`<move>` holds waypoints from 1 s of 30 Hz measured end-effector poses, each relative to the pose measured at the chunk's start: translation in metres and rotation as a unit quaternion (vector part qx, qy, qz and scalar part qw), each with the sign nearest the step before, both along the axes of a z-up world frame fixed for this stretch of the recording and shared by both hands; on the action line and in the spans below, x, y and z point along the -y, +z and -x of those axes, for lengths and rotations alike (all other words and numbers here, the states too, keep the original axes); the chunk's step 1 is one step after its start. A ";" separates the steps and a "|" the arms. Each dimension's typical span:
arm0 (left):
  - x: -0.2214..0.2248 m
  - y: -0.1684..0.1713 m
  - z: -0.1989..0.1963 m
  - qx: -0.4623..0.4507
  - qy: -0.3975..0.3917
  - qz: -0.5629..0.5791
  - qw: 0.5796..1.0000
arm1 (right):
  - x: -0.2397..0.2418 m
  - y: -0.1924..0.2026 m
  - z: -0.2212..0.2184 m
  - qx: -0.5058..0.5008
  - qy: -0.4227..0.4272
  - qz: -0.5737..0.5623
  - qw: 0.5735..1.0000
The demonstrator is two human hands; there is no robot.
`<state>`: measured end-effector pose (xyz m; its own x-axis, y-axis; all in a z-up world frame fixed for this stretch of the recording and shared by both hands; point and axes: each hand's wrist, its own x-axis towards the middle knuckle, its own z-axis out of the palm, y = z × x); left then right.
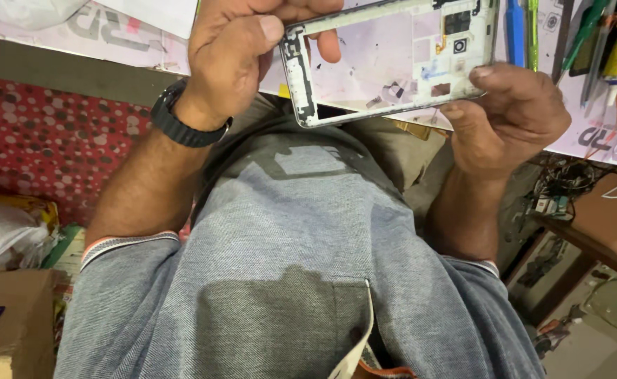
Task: The person assembles a mobile phone by placing internal components into the chassis, handling small screws and parts, using a screwdriver, and applying adhesive tape using scissors.
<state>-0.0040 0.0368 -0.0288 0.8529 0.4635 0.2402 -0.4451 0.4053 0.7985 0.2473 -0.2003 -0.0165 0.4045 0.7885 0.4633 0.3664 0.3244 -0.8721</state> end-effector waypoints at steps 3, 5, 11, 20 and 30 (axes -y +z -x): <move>-0.001 -0.002 0.001 -0.017 -0.009 0.006 1.000 | 0.002 -0.003 -0.005 -0.001 -0.029 0.001 1.000; -0.001 -0.002 0.002 -0.023 -0.012 0.004 1.000 | 0.005 0.000 -0.001 -0.019 -0.031 0.011 0.999; 0.002 -0.004 0.002 -0.006 -0.002 0.015 1.000 | 0.001 0.005 0.005 -0.040 -0.031 0.011 0.999; -0.001 -0.006 0.001 -0.021 -0.005 -0.015 1.000 | -0.007 -0.010 -0.012 0.020 -0.020 -0.017 0.999; -0.002 0.009 0.002 -0.032 -0.005 -0.008 0.999 | -0.001 -0.001 0.001 -0.040 -0.037 0.022 0.998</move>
<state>-0.0056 0.0389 -0.0199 0.8716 0.4508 0.1928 -0.3893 0.3972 0.8311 0.2461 -0.1997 -0.0172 0.4969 0.7739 0.3926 0.3158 0.2601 -0.9125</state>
